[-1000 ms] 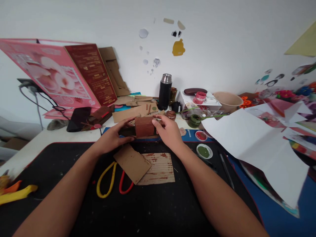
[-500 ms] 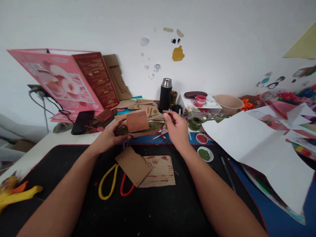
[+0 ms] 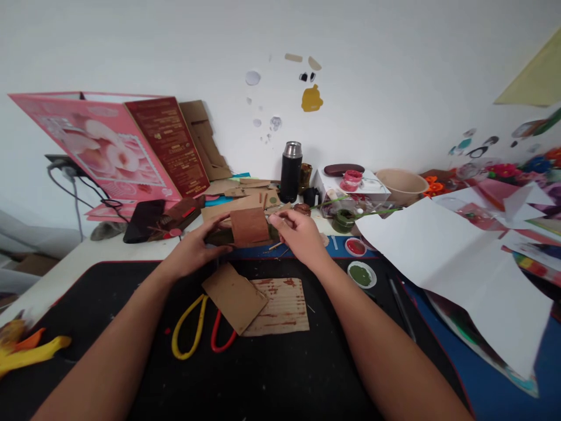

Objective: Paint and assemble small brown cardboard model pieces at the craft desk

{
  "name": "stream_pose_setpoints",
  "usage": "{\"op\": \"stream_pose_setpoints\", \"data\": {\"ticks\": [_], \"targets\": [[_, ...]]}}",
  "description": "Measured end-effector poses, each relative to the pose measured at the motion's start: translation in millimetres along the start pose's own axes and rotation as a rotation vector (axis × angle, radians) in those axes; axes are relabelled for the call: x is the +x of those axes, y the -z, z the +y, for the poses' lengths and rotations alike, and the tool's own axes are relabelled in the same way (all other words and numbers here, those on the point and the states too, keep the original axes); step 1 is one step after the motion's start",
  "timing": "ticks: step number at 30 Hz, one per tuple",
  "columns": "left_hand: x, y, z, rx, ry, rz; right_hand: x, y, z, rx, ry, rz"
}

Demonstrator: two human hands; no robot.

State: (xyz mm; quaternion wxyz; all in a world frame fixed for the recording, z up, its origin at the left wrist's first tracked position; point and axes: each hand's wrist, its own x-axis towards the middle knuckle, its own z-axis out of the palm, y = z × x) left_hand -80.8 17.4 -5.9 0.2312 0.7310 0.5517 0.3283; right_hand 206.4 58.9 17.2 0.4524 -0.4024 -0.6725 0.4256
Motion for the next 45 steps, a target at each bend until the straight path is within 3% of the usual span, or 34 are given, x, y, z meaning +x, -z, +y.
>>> {"op": "stream_pose_setpoints", "data": {"ticks": [5, 9, 22, 31, 37, 45], "targets": [[-1.0, 0.2, 7.4, -0.014, -0.005, -0.031, -1.6, -5.3, -1.2, 0.079, -0.128, -0.154], [-1.2, 0.0, 11.7, -0.046, -0.008, -0.044, -1.8, -7.9, 0.9, 0.050, -0.167, -0.159], [-2.9, -2.8, 18.4, -0.092, -0.016, -0.064, -5.3, -13.0, 6.8, -0.367, 0.065, 0.014], [-0.6, -1.1, 22.0, -0.066, 0.008, 0.030, -9.4, -14.2, -1.8, -0.604, 0.086, -0.145], [0.2, 0.9, 21.2, -0.138, 0.001, -0.027, -8.1, -10.2, 0.6, -0.505, 0.074, -0.173], [-0.5, 1.8, 19.2, -0.086, 0.027, -0.040, -8.1, -7.7, -0.3, -0.575, 0.076, -0.238]]}}
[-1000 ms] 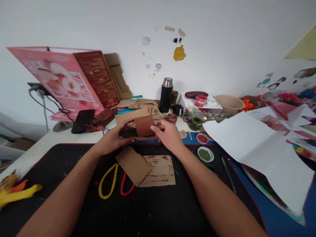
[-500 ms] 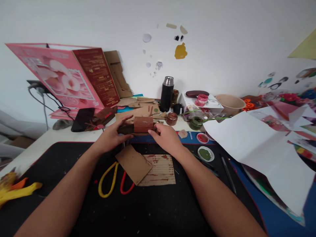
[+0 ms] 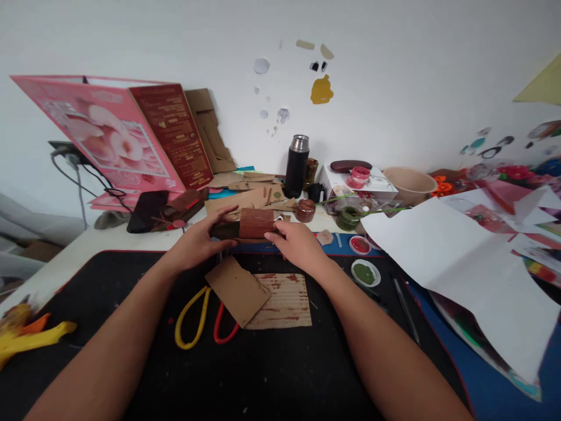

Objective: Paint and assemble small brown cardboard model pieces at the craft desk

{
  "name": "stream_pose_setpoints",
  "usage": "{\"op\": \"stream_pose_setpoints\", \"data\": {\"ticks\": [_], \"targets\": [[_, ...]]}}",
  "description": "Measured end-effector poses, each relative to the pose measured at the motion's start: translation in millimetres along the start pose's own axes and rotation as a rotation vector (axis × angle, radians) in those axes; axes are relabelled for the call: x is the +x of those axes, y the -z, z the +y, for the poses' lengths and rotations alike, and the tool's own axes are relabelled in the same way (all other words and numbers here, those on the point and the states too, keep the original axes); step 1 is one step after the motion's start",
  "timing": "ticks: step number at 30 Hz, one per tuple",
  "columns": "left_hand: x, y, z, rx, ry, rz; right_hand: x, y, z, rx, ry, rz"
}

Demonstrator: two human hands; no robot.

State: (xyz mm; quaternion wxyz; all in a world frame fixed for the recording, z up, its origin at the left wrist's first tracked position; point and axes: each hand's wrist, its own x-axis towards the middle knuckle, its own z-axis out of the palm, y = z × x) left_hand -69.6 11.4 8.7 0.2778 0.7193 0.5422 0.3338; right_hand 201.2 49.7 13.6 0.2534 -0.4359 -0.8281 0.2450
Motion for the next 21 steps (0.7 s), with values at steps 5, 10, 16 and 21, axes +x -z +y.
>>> {"op": "stream_pose_setpoints", "data": {"ticks": [5, 10, 16, 21], "targets": [[-0.8, 0.3, -0.1, 0.049, -0.004, 0.003, 0.4, -1.6, 1.1, -0.083, 0.004, 0.002], [-1.4, -0.1, 0.3, 0.078, -0.039, 0.013, 0.0, -1.8, 0.4, -0.066, 0.009, -0.011], [-0.7, 0.7, -3.7, 0.099, -0.069, 0.051, -1.1, 0.1, -3.1, -0.038, -0.009, -0.028], [-0.6, 1.1, -4.8, 0.142, -0.046, 0.059, 0.9, 0.1, 1.7, 0.076, -0.039, 0.062]]}}
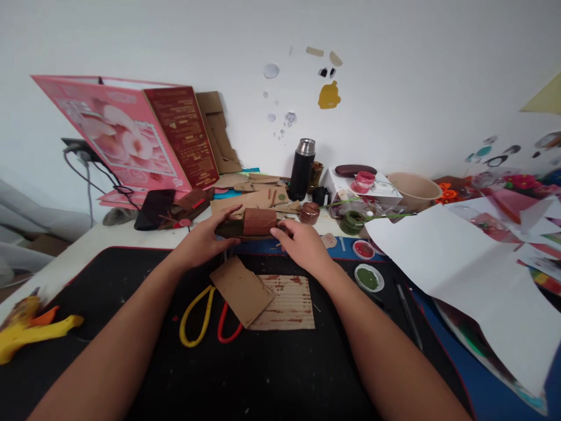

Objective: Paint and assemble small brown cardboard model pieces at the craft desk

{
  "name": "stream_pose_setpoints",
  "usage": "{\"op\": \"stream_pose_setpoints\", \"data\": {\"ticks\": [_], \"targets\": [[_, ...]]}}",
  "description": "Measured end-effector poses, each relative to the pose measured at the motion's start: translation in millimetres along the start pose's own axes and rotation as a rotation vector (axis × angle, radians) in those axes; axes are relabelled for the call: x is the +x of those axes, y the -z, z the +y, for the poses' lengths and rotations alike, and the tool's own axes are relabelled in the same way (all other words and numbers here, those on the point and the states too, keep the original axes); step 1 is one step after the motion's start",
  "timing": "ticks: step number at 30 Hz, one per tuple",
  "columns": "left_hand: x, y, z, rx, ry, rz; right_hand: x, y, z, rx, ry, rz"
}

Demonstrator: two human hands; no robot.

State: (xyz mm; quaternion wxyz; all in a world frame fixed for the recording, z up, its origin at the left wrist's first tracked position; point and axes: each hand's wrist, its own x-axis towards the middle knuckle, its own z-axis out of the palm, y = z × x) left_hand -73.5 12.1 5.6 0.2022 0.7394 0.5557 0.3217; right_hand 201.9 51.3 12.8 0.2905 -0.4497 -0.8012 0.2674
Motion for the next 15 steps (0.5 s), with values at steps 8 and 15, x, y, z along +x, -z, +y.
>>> {"op": "stream_pose_setpoints", "data": {"ticks": [8, 15], "targets": [[-1.4, -5.1, 6.0, 0.114, -0.088, 0.046, 3.8, -1.4, 9.9, 0.163, -0.005, 0.322], [-5.1, -9.2, 17.3, 0.283, -0.150, 0.016, -5.4, -5.8, -2.2, -0.004, 0.153, 0.305]]}}
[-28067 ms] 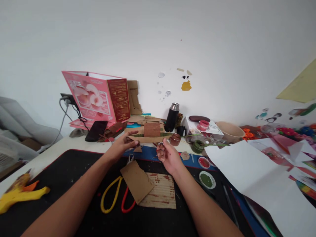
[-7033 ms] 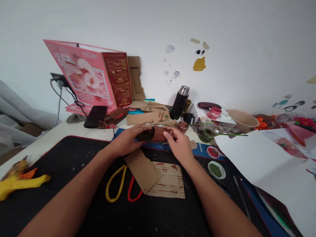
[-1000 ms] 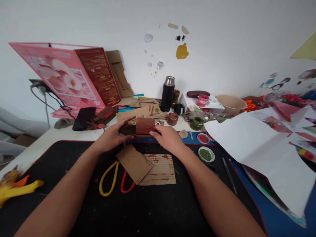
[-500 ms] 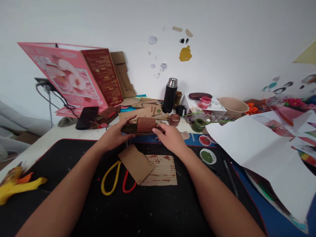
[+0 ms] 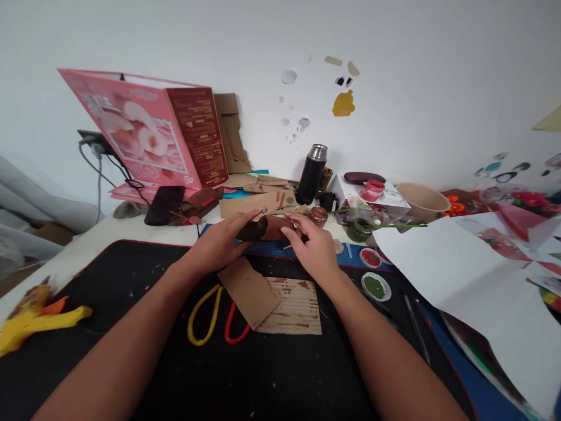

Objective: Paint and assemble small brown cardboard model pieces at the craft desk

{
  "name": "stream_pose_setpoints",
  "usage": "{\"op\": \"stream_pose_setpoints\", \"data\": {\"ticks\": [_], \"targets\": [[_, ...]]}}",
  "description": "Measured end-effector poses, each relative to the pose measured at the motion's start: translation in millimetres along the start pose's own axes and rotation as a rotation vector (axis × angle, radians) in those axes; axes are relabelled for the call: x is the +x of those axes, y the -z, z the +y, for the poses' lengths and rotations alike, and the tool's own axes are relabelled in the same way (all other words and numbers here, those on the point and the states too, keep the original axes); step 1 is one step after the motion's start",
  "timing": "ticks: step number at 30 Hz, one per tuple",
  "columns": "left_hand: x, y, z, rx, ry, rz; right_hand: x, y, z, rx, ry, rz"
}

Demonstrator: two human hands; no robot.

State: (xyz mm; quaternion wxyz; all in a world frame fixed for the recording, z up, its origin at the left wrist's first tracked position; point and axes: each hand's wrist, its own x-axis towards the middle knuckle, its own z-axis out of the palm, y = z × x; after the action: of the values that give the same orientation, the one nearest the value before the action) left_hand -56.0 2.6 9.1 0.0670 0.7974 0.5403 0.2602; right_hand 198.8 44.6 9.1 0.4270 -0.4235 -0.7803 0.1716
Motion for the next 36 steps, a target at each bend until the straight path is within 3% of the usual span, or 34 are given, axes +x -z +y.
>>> {"op": "stream_pose_setpoints", "data": {"ticks": [12, 25, 31, 36], "targets": [[-0.2, 4.9, 5.9, 0.018, 0.017, -0.017, -4.2, -11.1, -0.5, -0.026, -0.027, -0.055], [0.5, 0.8, 2.2, -0.056, 0.026, -0.015, -4.5, -14.0, 3.2, 0.146, 0.015, -0.028], [2.2, -1.0, -9.8, -0.176, 0.025, 0.063, -2.1, -9.2, 2.1, 0.221, -0.113, 0.017], [3.9, 5.2, -19.3, -0.303, 0.120, 0.087, 3.7, -5.0, 2.3, 0.365, -0.229, 0.108]]}}
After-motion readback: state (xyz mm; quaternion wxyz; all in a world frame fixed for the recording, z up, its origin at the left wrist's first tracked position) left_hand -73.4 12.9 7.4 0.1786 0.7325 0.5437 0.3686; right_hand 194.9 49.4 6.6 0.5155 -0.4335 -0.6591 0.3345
